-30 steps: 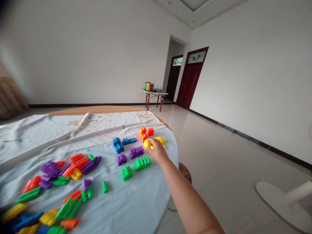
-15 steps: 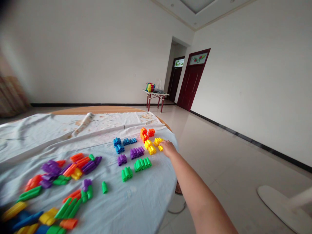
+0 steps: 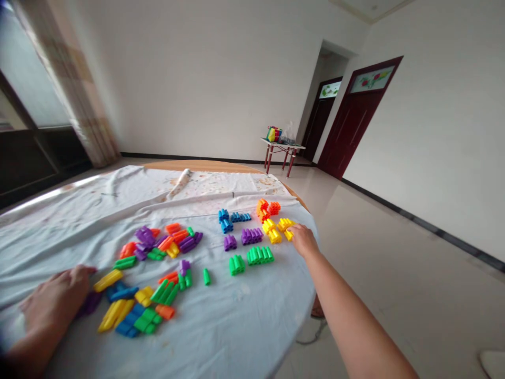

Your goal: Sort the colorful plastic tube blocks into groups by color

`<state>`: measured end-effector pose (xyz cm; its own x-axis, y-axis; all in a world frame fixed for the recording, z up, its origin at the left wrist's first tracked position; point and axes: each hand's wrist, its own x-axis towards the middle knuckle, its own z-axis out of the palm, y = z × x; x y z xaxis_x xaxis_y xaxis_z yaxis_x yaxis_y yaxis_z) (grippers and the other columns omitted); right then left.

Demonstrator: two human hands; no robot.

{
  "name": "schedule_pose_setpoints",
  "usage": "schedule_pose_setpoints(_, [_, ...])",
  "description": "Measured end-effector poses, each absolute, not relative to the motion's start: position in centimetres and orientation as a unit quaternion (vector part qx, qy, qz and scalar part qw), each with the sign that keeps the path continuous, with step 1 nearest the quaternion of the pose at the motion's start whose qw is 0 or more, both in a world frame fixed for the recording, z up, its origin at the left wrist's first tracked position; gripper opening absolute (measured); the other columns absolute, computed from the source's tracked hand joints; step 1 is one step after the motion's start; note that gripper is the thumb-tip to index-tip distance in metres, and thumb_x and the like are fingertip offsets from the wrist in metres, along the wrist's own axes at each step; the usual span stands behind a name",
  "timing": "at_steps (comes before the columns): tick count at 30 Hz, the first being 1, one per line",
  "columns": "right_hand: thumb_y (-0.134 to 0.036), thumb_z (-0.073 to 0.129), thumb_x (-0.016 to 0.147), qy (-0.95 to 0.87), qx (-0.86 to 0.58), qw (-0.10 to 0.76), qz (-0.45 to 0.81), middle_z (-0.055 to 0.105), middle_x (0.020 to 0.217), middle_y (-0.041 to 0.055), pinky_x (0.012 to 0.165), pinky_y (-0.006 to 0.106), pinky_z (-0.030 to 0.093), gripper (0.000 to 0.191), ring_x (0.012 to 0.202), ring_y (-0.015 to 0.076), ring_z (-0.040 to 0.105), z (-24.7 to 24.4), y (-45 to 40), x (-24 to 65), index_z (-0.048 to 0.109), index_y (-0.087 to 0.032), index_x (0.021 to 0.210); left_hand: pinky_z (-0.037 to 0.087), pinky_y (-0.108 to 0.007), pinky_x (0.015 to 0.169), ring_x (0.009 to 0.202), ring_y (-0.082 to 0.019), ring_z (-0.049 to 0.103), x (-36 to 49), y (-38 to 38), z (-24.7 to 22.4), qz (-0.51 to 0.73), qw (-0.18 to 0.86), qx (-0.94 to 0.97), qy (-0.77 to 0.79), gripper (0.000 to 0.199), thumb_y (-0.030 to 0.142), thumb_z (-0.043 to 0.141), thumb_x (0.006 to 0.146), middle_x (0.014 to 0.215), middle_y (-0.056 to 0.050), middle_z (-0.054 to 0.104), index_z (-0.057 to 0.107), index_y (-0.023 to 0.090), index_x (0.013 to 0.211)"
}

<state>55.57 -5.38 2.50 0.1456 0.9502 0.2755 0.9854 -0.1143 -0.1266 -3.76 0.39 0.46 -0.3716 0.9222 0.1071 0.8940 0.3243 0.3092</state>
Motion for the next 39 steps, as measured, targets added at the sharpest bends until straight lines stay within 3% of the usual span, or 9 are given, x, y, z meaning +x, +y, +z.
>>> schedule_pose_setpoints(2, [-0.002, 0.045, 0.075, -0.652, -0.731, 0.182, -0.082, 0.064, 0.109, 0.0102, 0.094, 0.033, 0.041, 0.039, 0.105, 0.0207, 0.056, 3.1, -5.5, 54.6, 0.068, -0.018, 0.102, 0.034, -0.052, 0.092, 0.116, -0.036, 0.047, -3.5, 0.0, 1.1, 0.166, 0.062, 0.538, 0.824, 0.059, 0.042, 0.016, 0.085, 0.127, -0.017, 0.055, 0.067, 0.021, 0.104])
schedule_pose_setpoints(6, [-0.009, 0.041, 0.081, -0.674, -0.642, 0.351, -0.103, 0.064, 0.105, 0.0114, 0.095, 0.036, 0.042, 0.033, 0.103, 0.0209, 0.056, 5.1, -5.4, 48.6, 0.066, -0.017, 0.100, 0.033, -0.050, 0.091, 0.115, -0.035, 0.047, -2.6, -0.2, 1.7, 0.170, 0.075, 0.536, 0.824, 0.059, 0.041, 0.015, 0.085, 0.128, -0.017, 0.054, 0.066, 0.020, 0.105])
schedule_pose_setpoints(9, [-0.014, 0.043, 0.084, -0.711, -0.562, 0.422, -0.041, 0.064, 0.101, 0.0094, 0.094, 0.037, 0.044, 0.028, 0.101, 0.0203, 0.057, 5.8, -5.3, 41.1, 0.065, -0.020, 0.100, 0.033, -0.048, 0.091, 0.114, -0.034, 0.047, -2.5, -0.3, 1.6, 0.175, 0.075, 0.541, 0.819, 0.058, 0.040, 0.015, 0.085, 0.128, -0.016, 0.054, 0.066, 0.020, 0.104])
schedule_pose_setpoints(16, [-0.017, 0.060, 0.077, -0.804, -0.472, 0.336, 0.134, 0.063, 0.102, 0.0076, 0.092, 0.032, 0.044, 0.027, 0.099, 0.0183, 0.057, 3.7, -5.7, 28.6, 0.063, -0.017, 0.104, 0.033, -0.047, 0.090, 0.113, -0.033, 0.048, -2.5, -0.7, 1.5, 0.179, 0.068, 0.544, 0.817, 0.057, 0.038, 0.016, 0.086, 0.125, -0.015, 0.056, 0.066, 0.019, 0.103])
schedule_pose_setpoints(23, [-0.022, 0.067, 0.071, -0.810, -0.489, 0.278, 0.165, 0.063, 0.106, 0.0071, 0.090, 0.034, 0.043, 0.043, 0.100, 0.0205, 0.056, 2.3, -6.3, 27.4, 0.059, -0.019, 0.113, 0.032, -0.047, 0.091, 0.112, -0.033, 0.048, -2.3, -0.9, 1.9, 0.189, 0.073, 0.547, 0.812, 0.057, 0.039, 0.016, 0.086, 0.125, -0.015, 0.056, 0.067, 0.018, 0.100])
schedule_pose_setpoints(27, [-0.018, 0.064, 0.071, -0.835, -0.439, 0.272, 0.192, 0.065, 0.105, 0.0049, 0.090, 0.034, 0.042, 0.042, 0.099, 0.0197, 0.057, 2.1, -6.5, 27.4, 0.060, -0.021, 0.112, 0.032, -0.047, 0.092, 0.113, -0.033, 0.048, -2.1, -1.0, 2.0, 0.193, 0.071, 0.549, 0.810, 0.057, 0.039, 0.015, 0.086, 0.124, -0.014, 0.057, 0.066, 0.019, 0.100])
schedule_pose_setpoints(31, [-0.014, 0.059, 0.073, -0.824, -0.439, 0.314, 0.174, 0.065, 0.104, 0.0047, 0.090, 0.035, 0.042, 0.034, 0.100, 0.0198, 0.057, 1.9, -5.5, 27.4, 0.062, -0.021, 0.107, 0.031, -0.047, 0.092, 0.113, -0.034, 0.048, -2.1, -1.1, 1.9, 0.190, 0.076, 0.549, 0.811, 0.058, 0.040, 0.014, 0.086, 0.124, -0.015, 0.056, 0.066, 0.019, 0.099])
schedule_pose_setpoints(34, [-0.005, 0.051, 0.073, -0.804, -0.470, 0.345, 0.122, 0.062, 0.112, 0.0082, 0.096, 0.037, 0.040, 0.041, 0.108, 0.0205, 0.053, 1.9, -3.7, 27.1, 0.060, -0.018, 0.112, 0.031, -0.047, 0.093, 0.113, -0.033, 0.047, -2.2, -1.1, 1.9, 0.190, 0.078, 0.550, 0.810, 0.059, 0.041, 0.013, 0.086, 0.125, -0.014, 0.056, 0.066, 0.018, 0.100])
schedule_pose_setpoints(39, [0.001, 0.044, 0.074, -0.804, -0.511, 0.290, 0.089, 0.051, 0.130, 0.0152, 0.103, 0.039, 0.035, 0.052, 0.121, 0.0223, 0.043, 1.8, -0.4, 25.9, 0.053, -0.010, 0.124, 0.031, -0.046, 0.092, 0.113, -0.033, 0.048, -2.2, -1.1, 1.9, 0.194, 0.079, 0.548, 0.810, 0.058, 0.039, 0.015, 0.086, 0.123, -0.015, 0.057, 0.067, 0.018, 0.099])
